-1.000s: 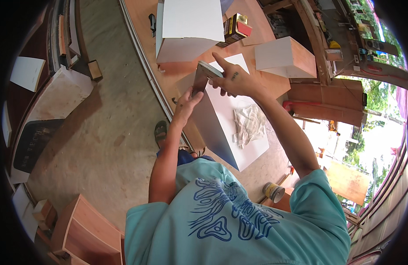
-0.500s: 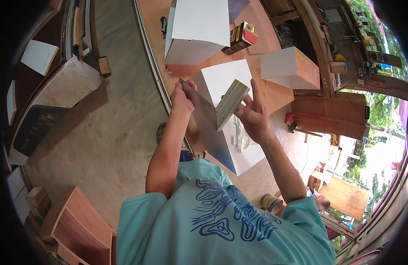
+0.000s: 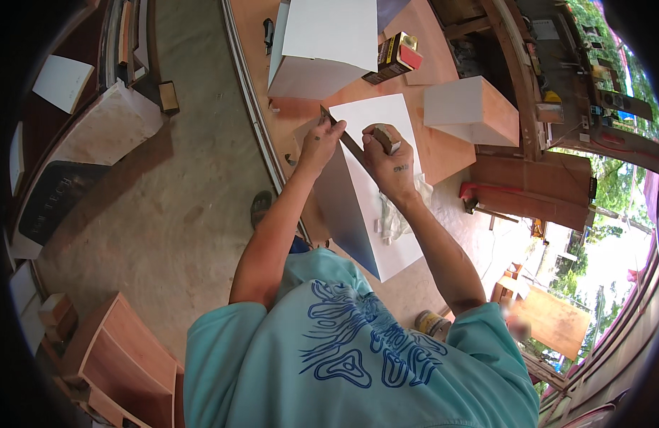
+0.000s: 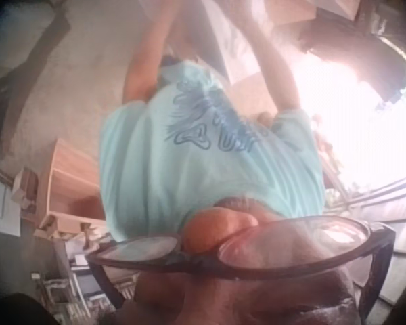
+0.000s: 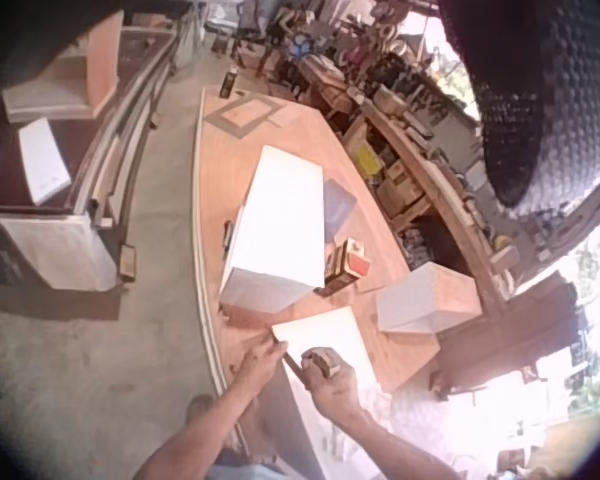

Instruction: The person assembles white cabinet components in a workshop, using a utility knife to trim edges and a cloth to wipe surfaces. They handle multiple panels, apply adhesive, and align parts while another person works nearby.

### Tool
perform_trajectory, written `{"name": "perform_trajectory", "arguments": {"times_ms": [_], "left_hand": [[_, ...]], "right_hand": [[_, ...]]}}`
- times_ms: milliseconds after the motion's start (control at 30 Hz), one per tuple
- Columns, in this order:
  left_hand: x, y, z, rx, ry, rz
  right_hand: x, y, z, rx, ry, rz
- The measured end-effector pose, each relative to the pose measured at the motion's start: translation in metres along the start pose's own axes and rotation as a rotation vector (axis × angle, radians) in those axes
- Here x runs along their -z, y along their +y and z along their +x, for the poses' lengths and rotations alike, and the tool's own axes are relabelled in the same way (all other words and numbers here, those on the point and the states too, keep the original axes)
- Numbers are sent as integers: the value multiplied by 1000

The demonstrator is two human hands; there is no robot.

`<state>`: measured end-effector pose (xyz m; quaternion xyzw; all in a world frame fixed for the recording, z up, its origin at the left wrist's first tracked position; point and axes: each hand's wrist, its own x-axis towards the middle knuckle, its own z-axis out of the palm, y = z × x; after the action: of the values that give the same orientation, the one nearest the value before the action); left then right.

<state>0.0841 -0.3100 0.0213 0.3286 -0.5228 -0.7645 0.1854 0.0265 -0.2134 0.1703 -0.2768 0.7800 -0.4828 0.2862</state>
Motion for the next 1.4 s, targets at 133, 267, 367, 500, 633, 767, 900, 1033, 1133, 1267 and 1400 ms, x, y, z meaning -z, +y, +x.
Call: {"name": "perform_trajectory", "arguments": {"times_ms": [133, 267, 367, 500, 633, 767, 900, 1033, 1133, 1267, 1400], "left_hand": [[3, -16, -3, 174, -60, -79], [-6, -30, -14, 9, -48, -49], [-16, -30, -22, -44, 29, 1], [-13, -48, -28, -26, 3, 129], [-17, -7, -43, 53, -69, 75], [-24, -38, -55, -101, -5, 168], [-23, -30, -51, -76, -17, 135], [-34, -54, -49, -148, 36, 153], [-30, -70, -49, -105, 3, 111], [-39, -54, -65, -94, -20, 108], [-32, -55, -67, -97, -97, 208]], "right_hand": [[4, 33, -3, -79, -50, 71], [5, 60, -26, 155, -75, -184], [17, 26, -31, -23, -33, -14], [11, 52, -40, -78, -13, 33], [28, 36, -48, -16, -41, -26], [27, 63, -62, -52, -15, 8], [26, 43, -61, -62, -7, -9], [34, 78, -64, 2, 20, 42], [25, 60, -64, -36, 2, -47], [42, 82, -83, -21, 15, -40], [36, 73, -82, -47, 6, -83]]}}
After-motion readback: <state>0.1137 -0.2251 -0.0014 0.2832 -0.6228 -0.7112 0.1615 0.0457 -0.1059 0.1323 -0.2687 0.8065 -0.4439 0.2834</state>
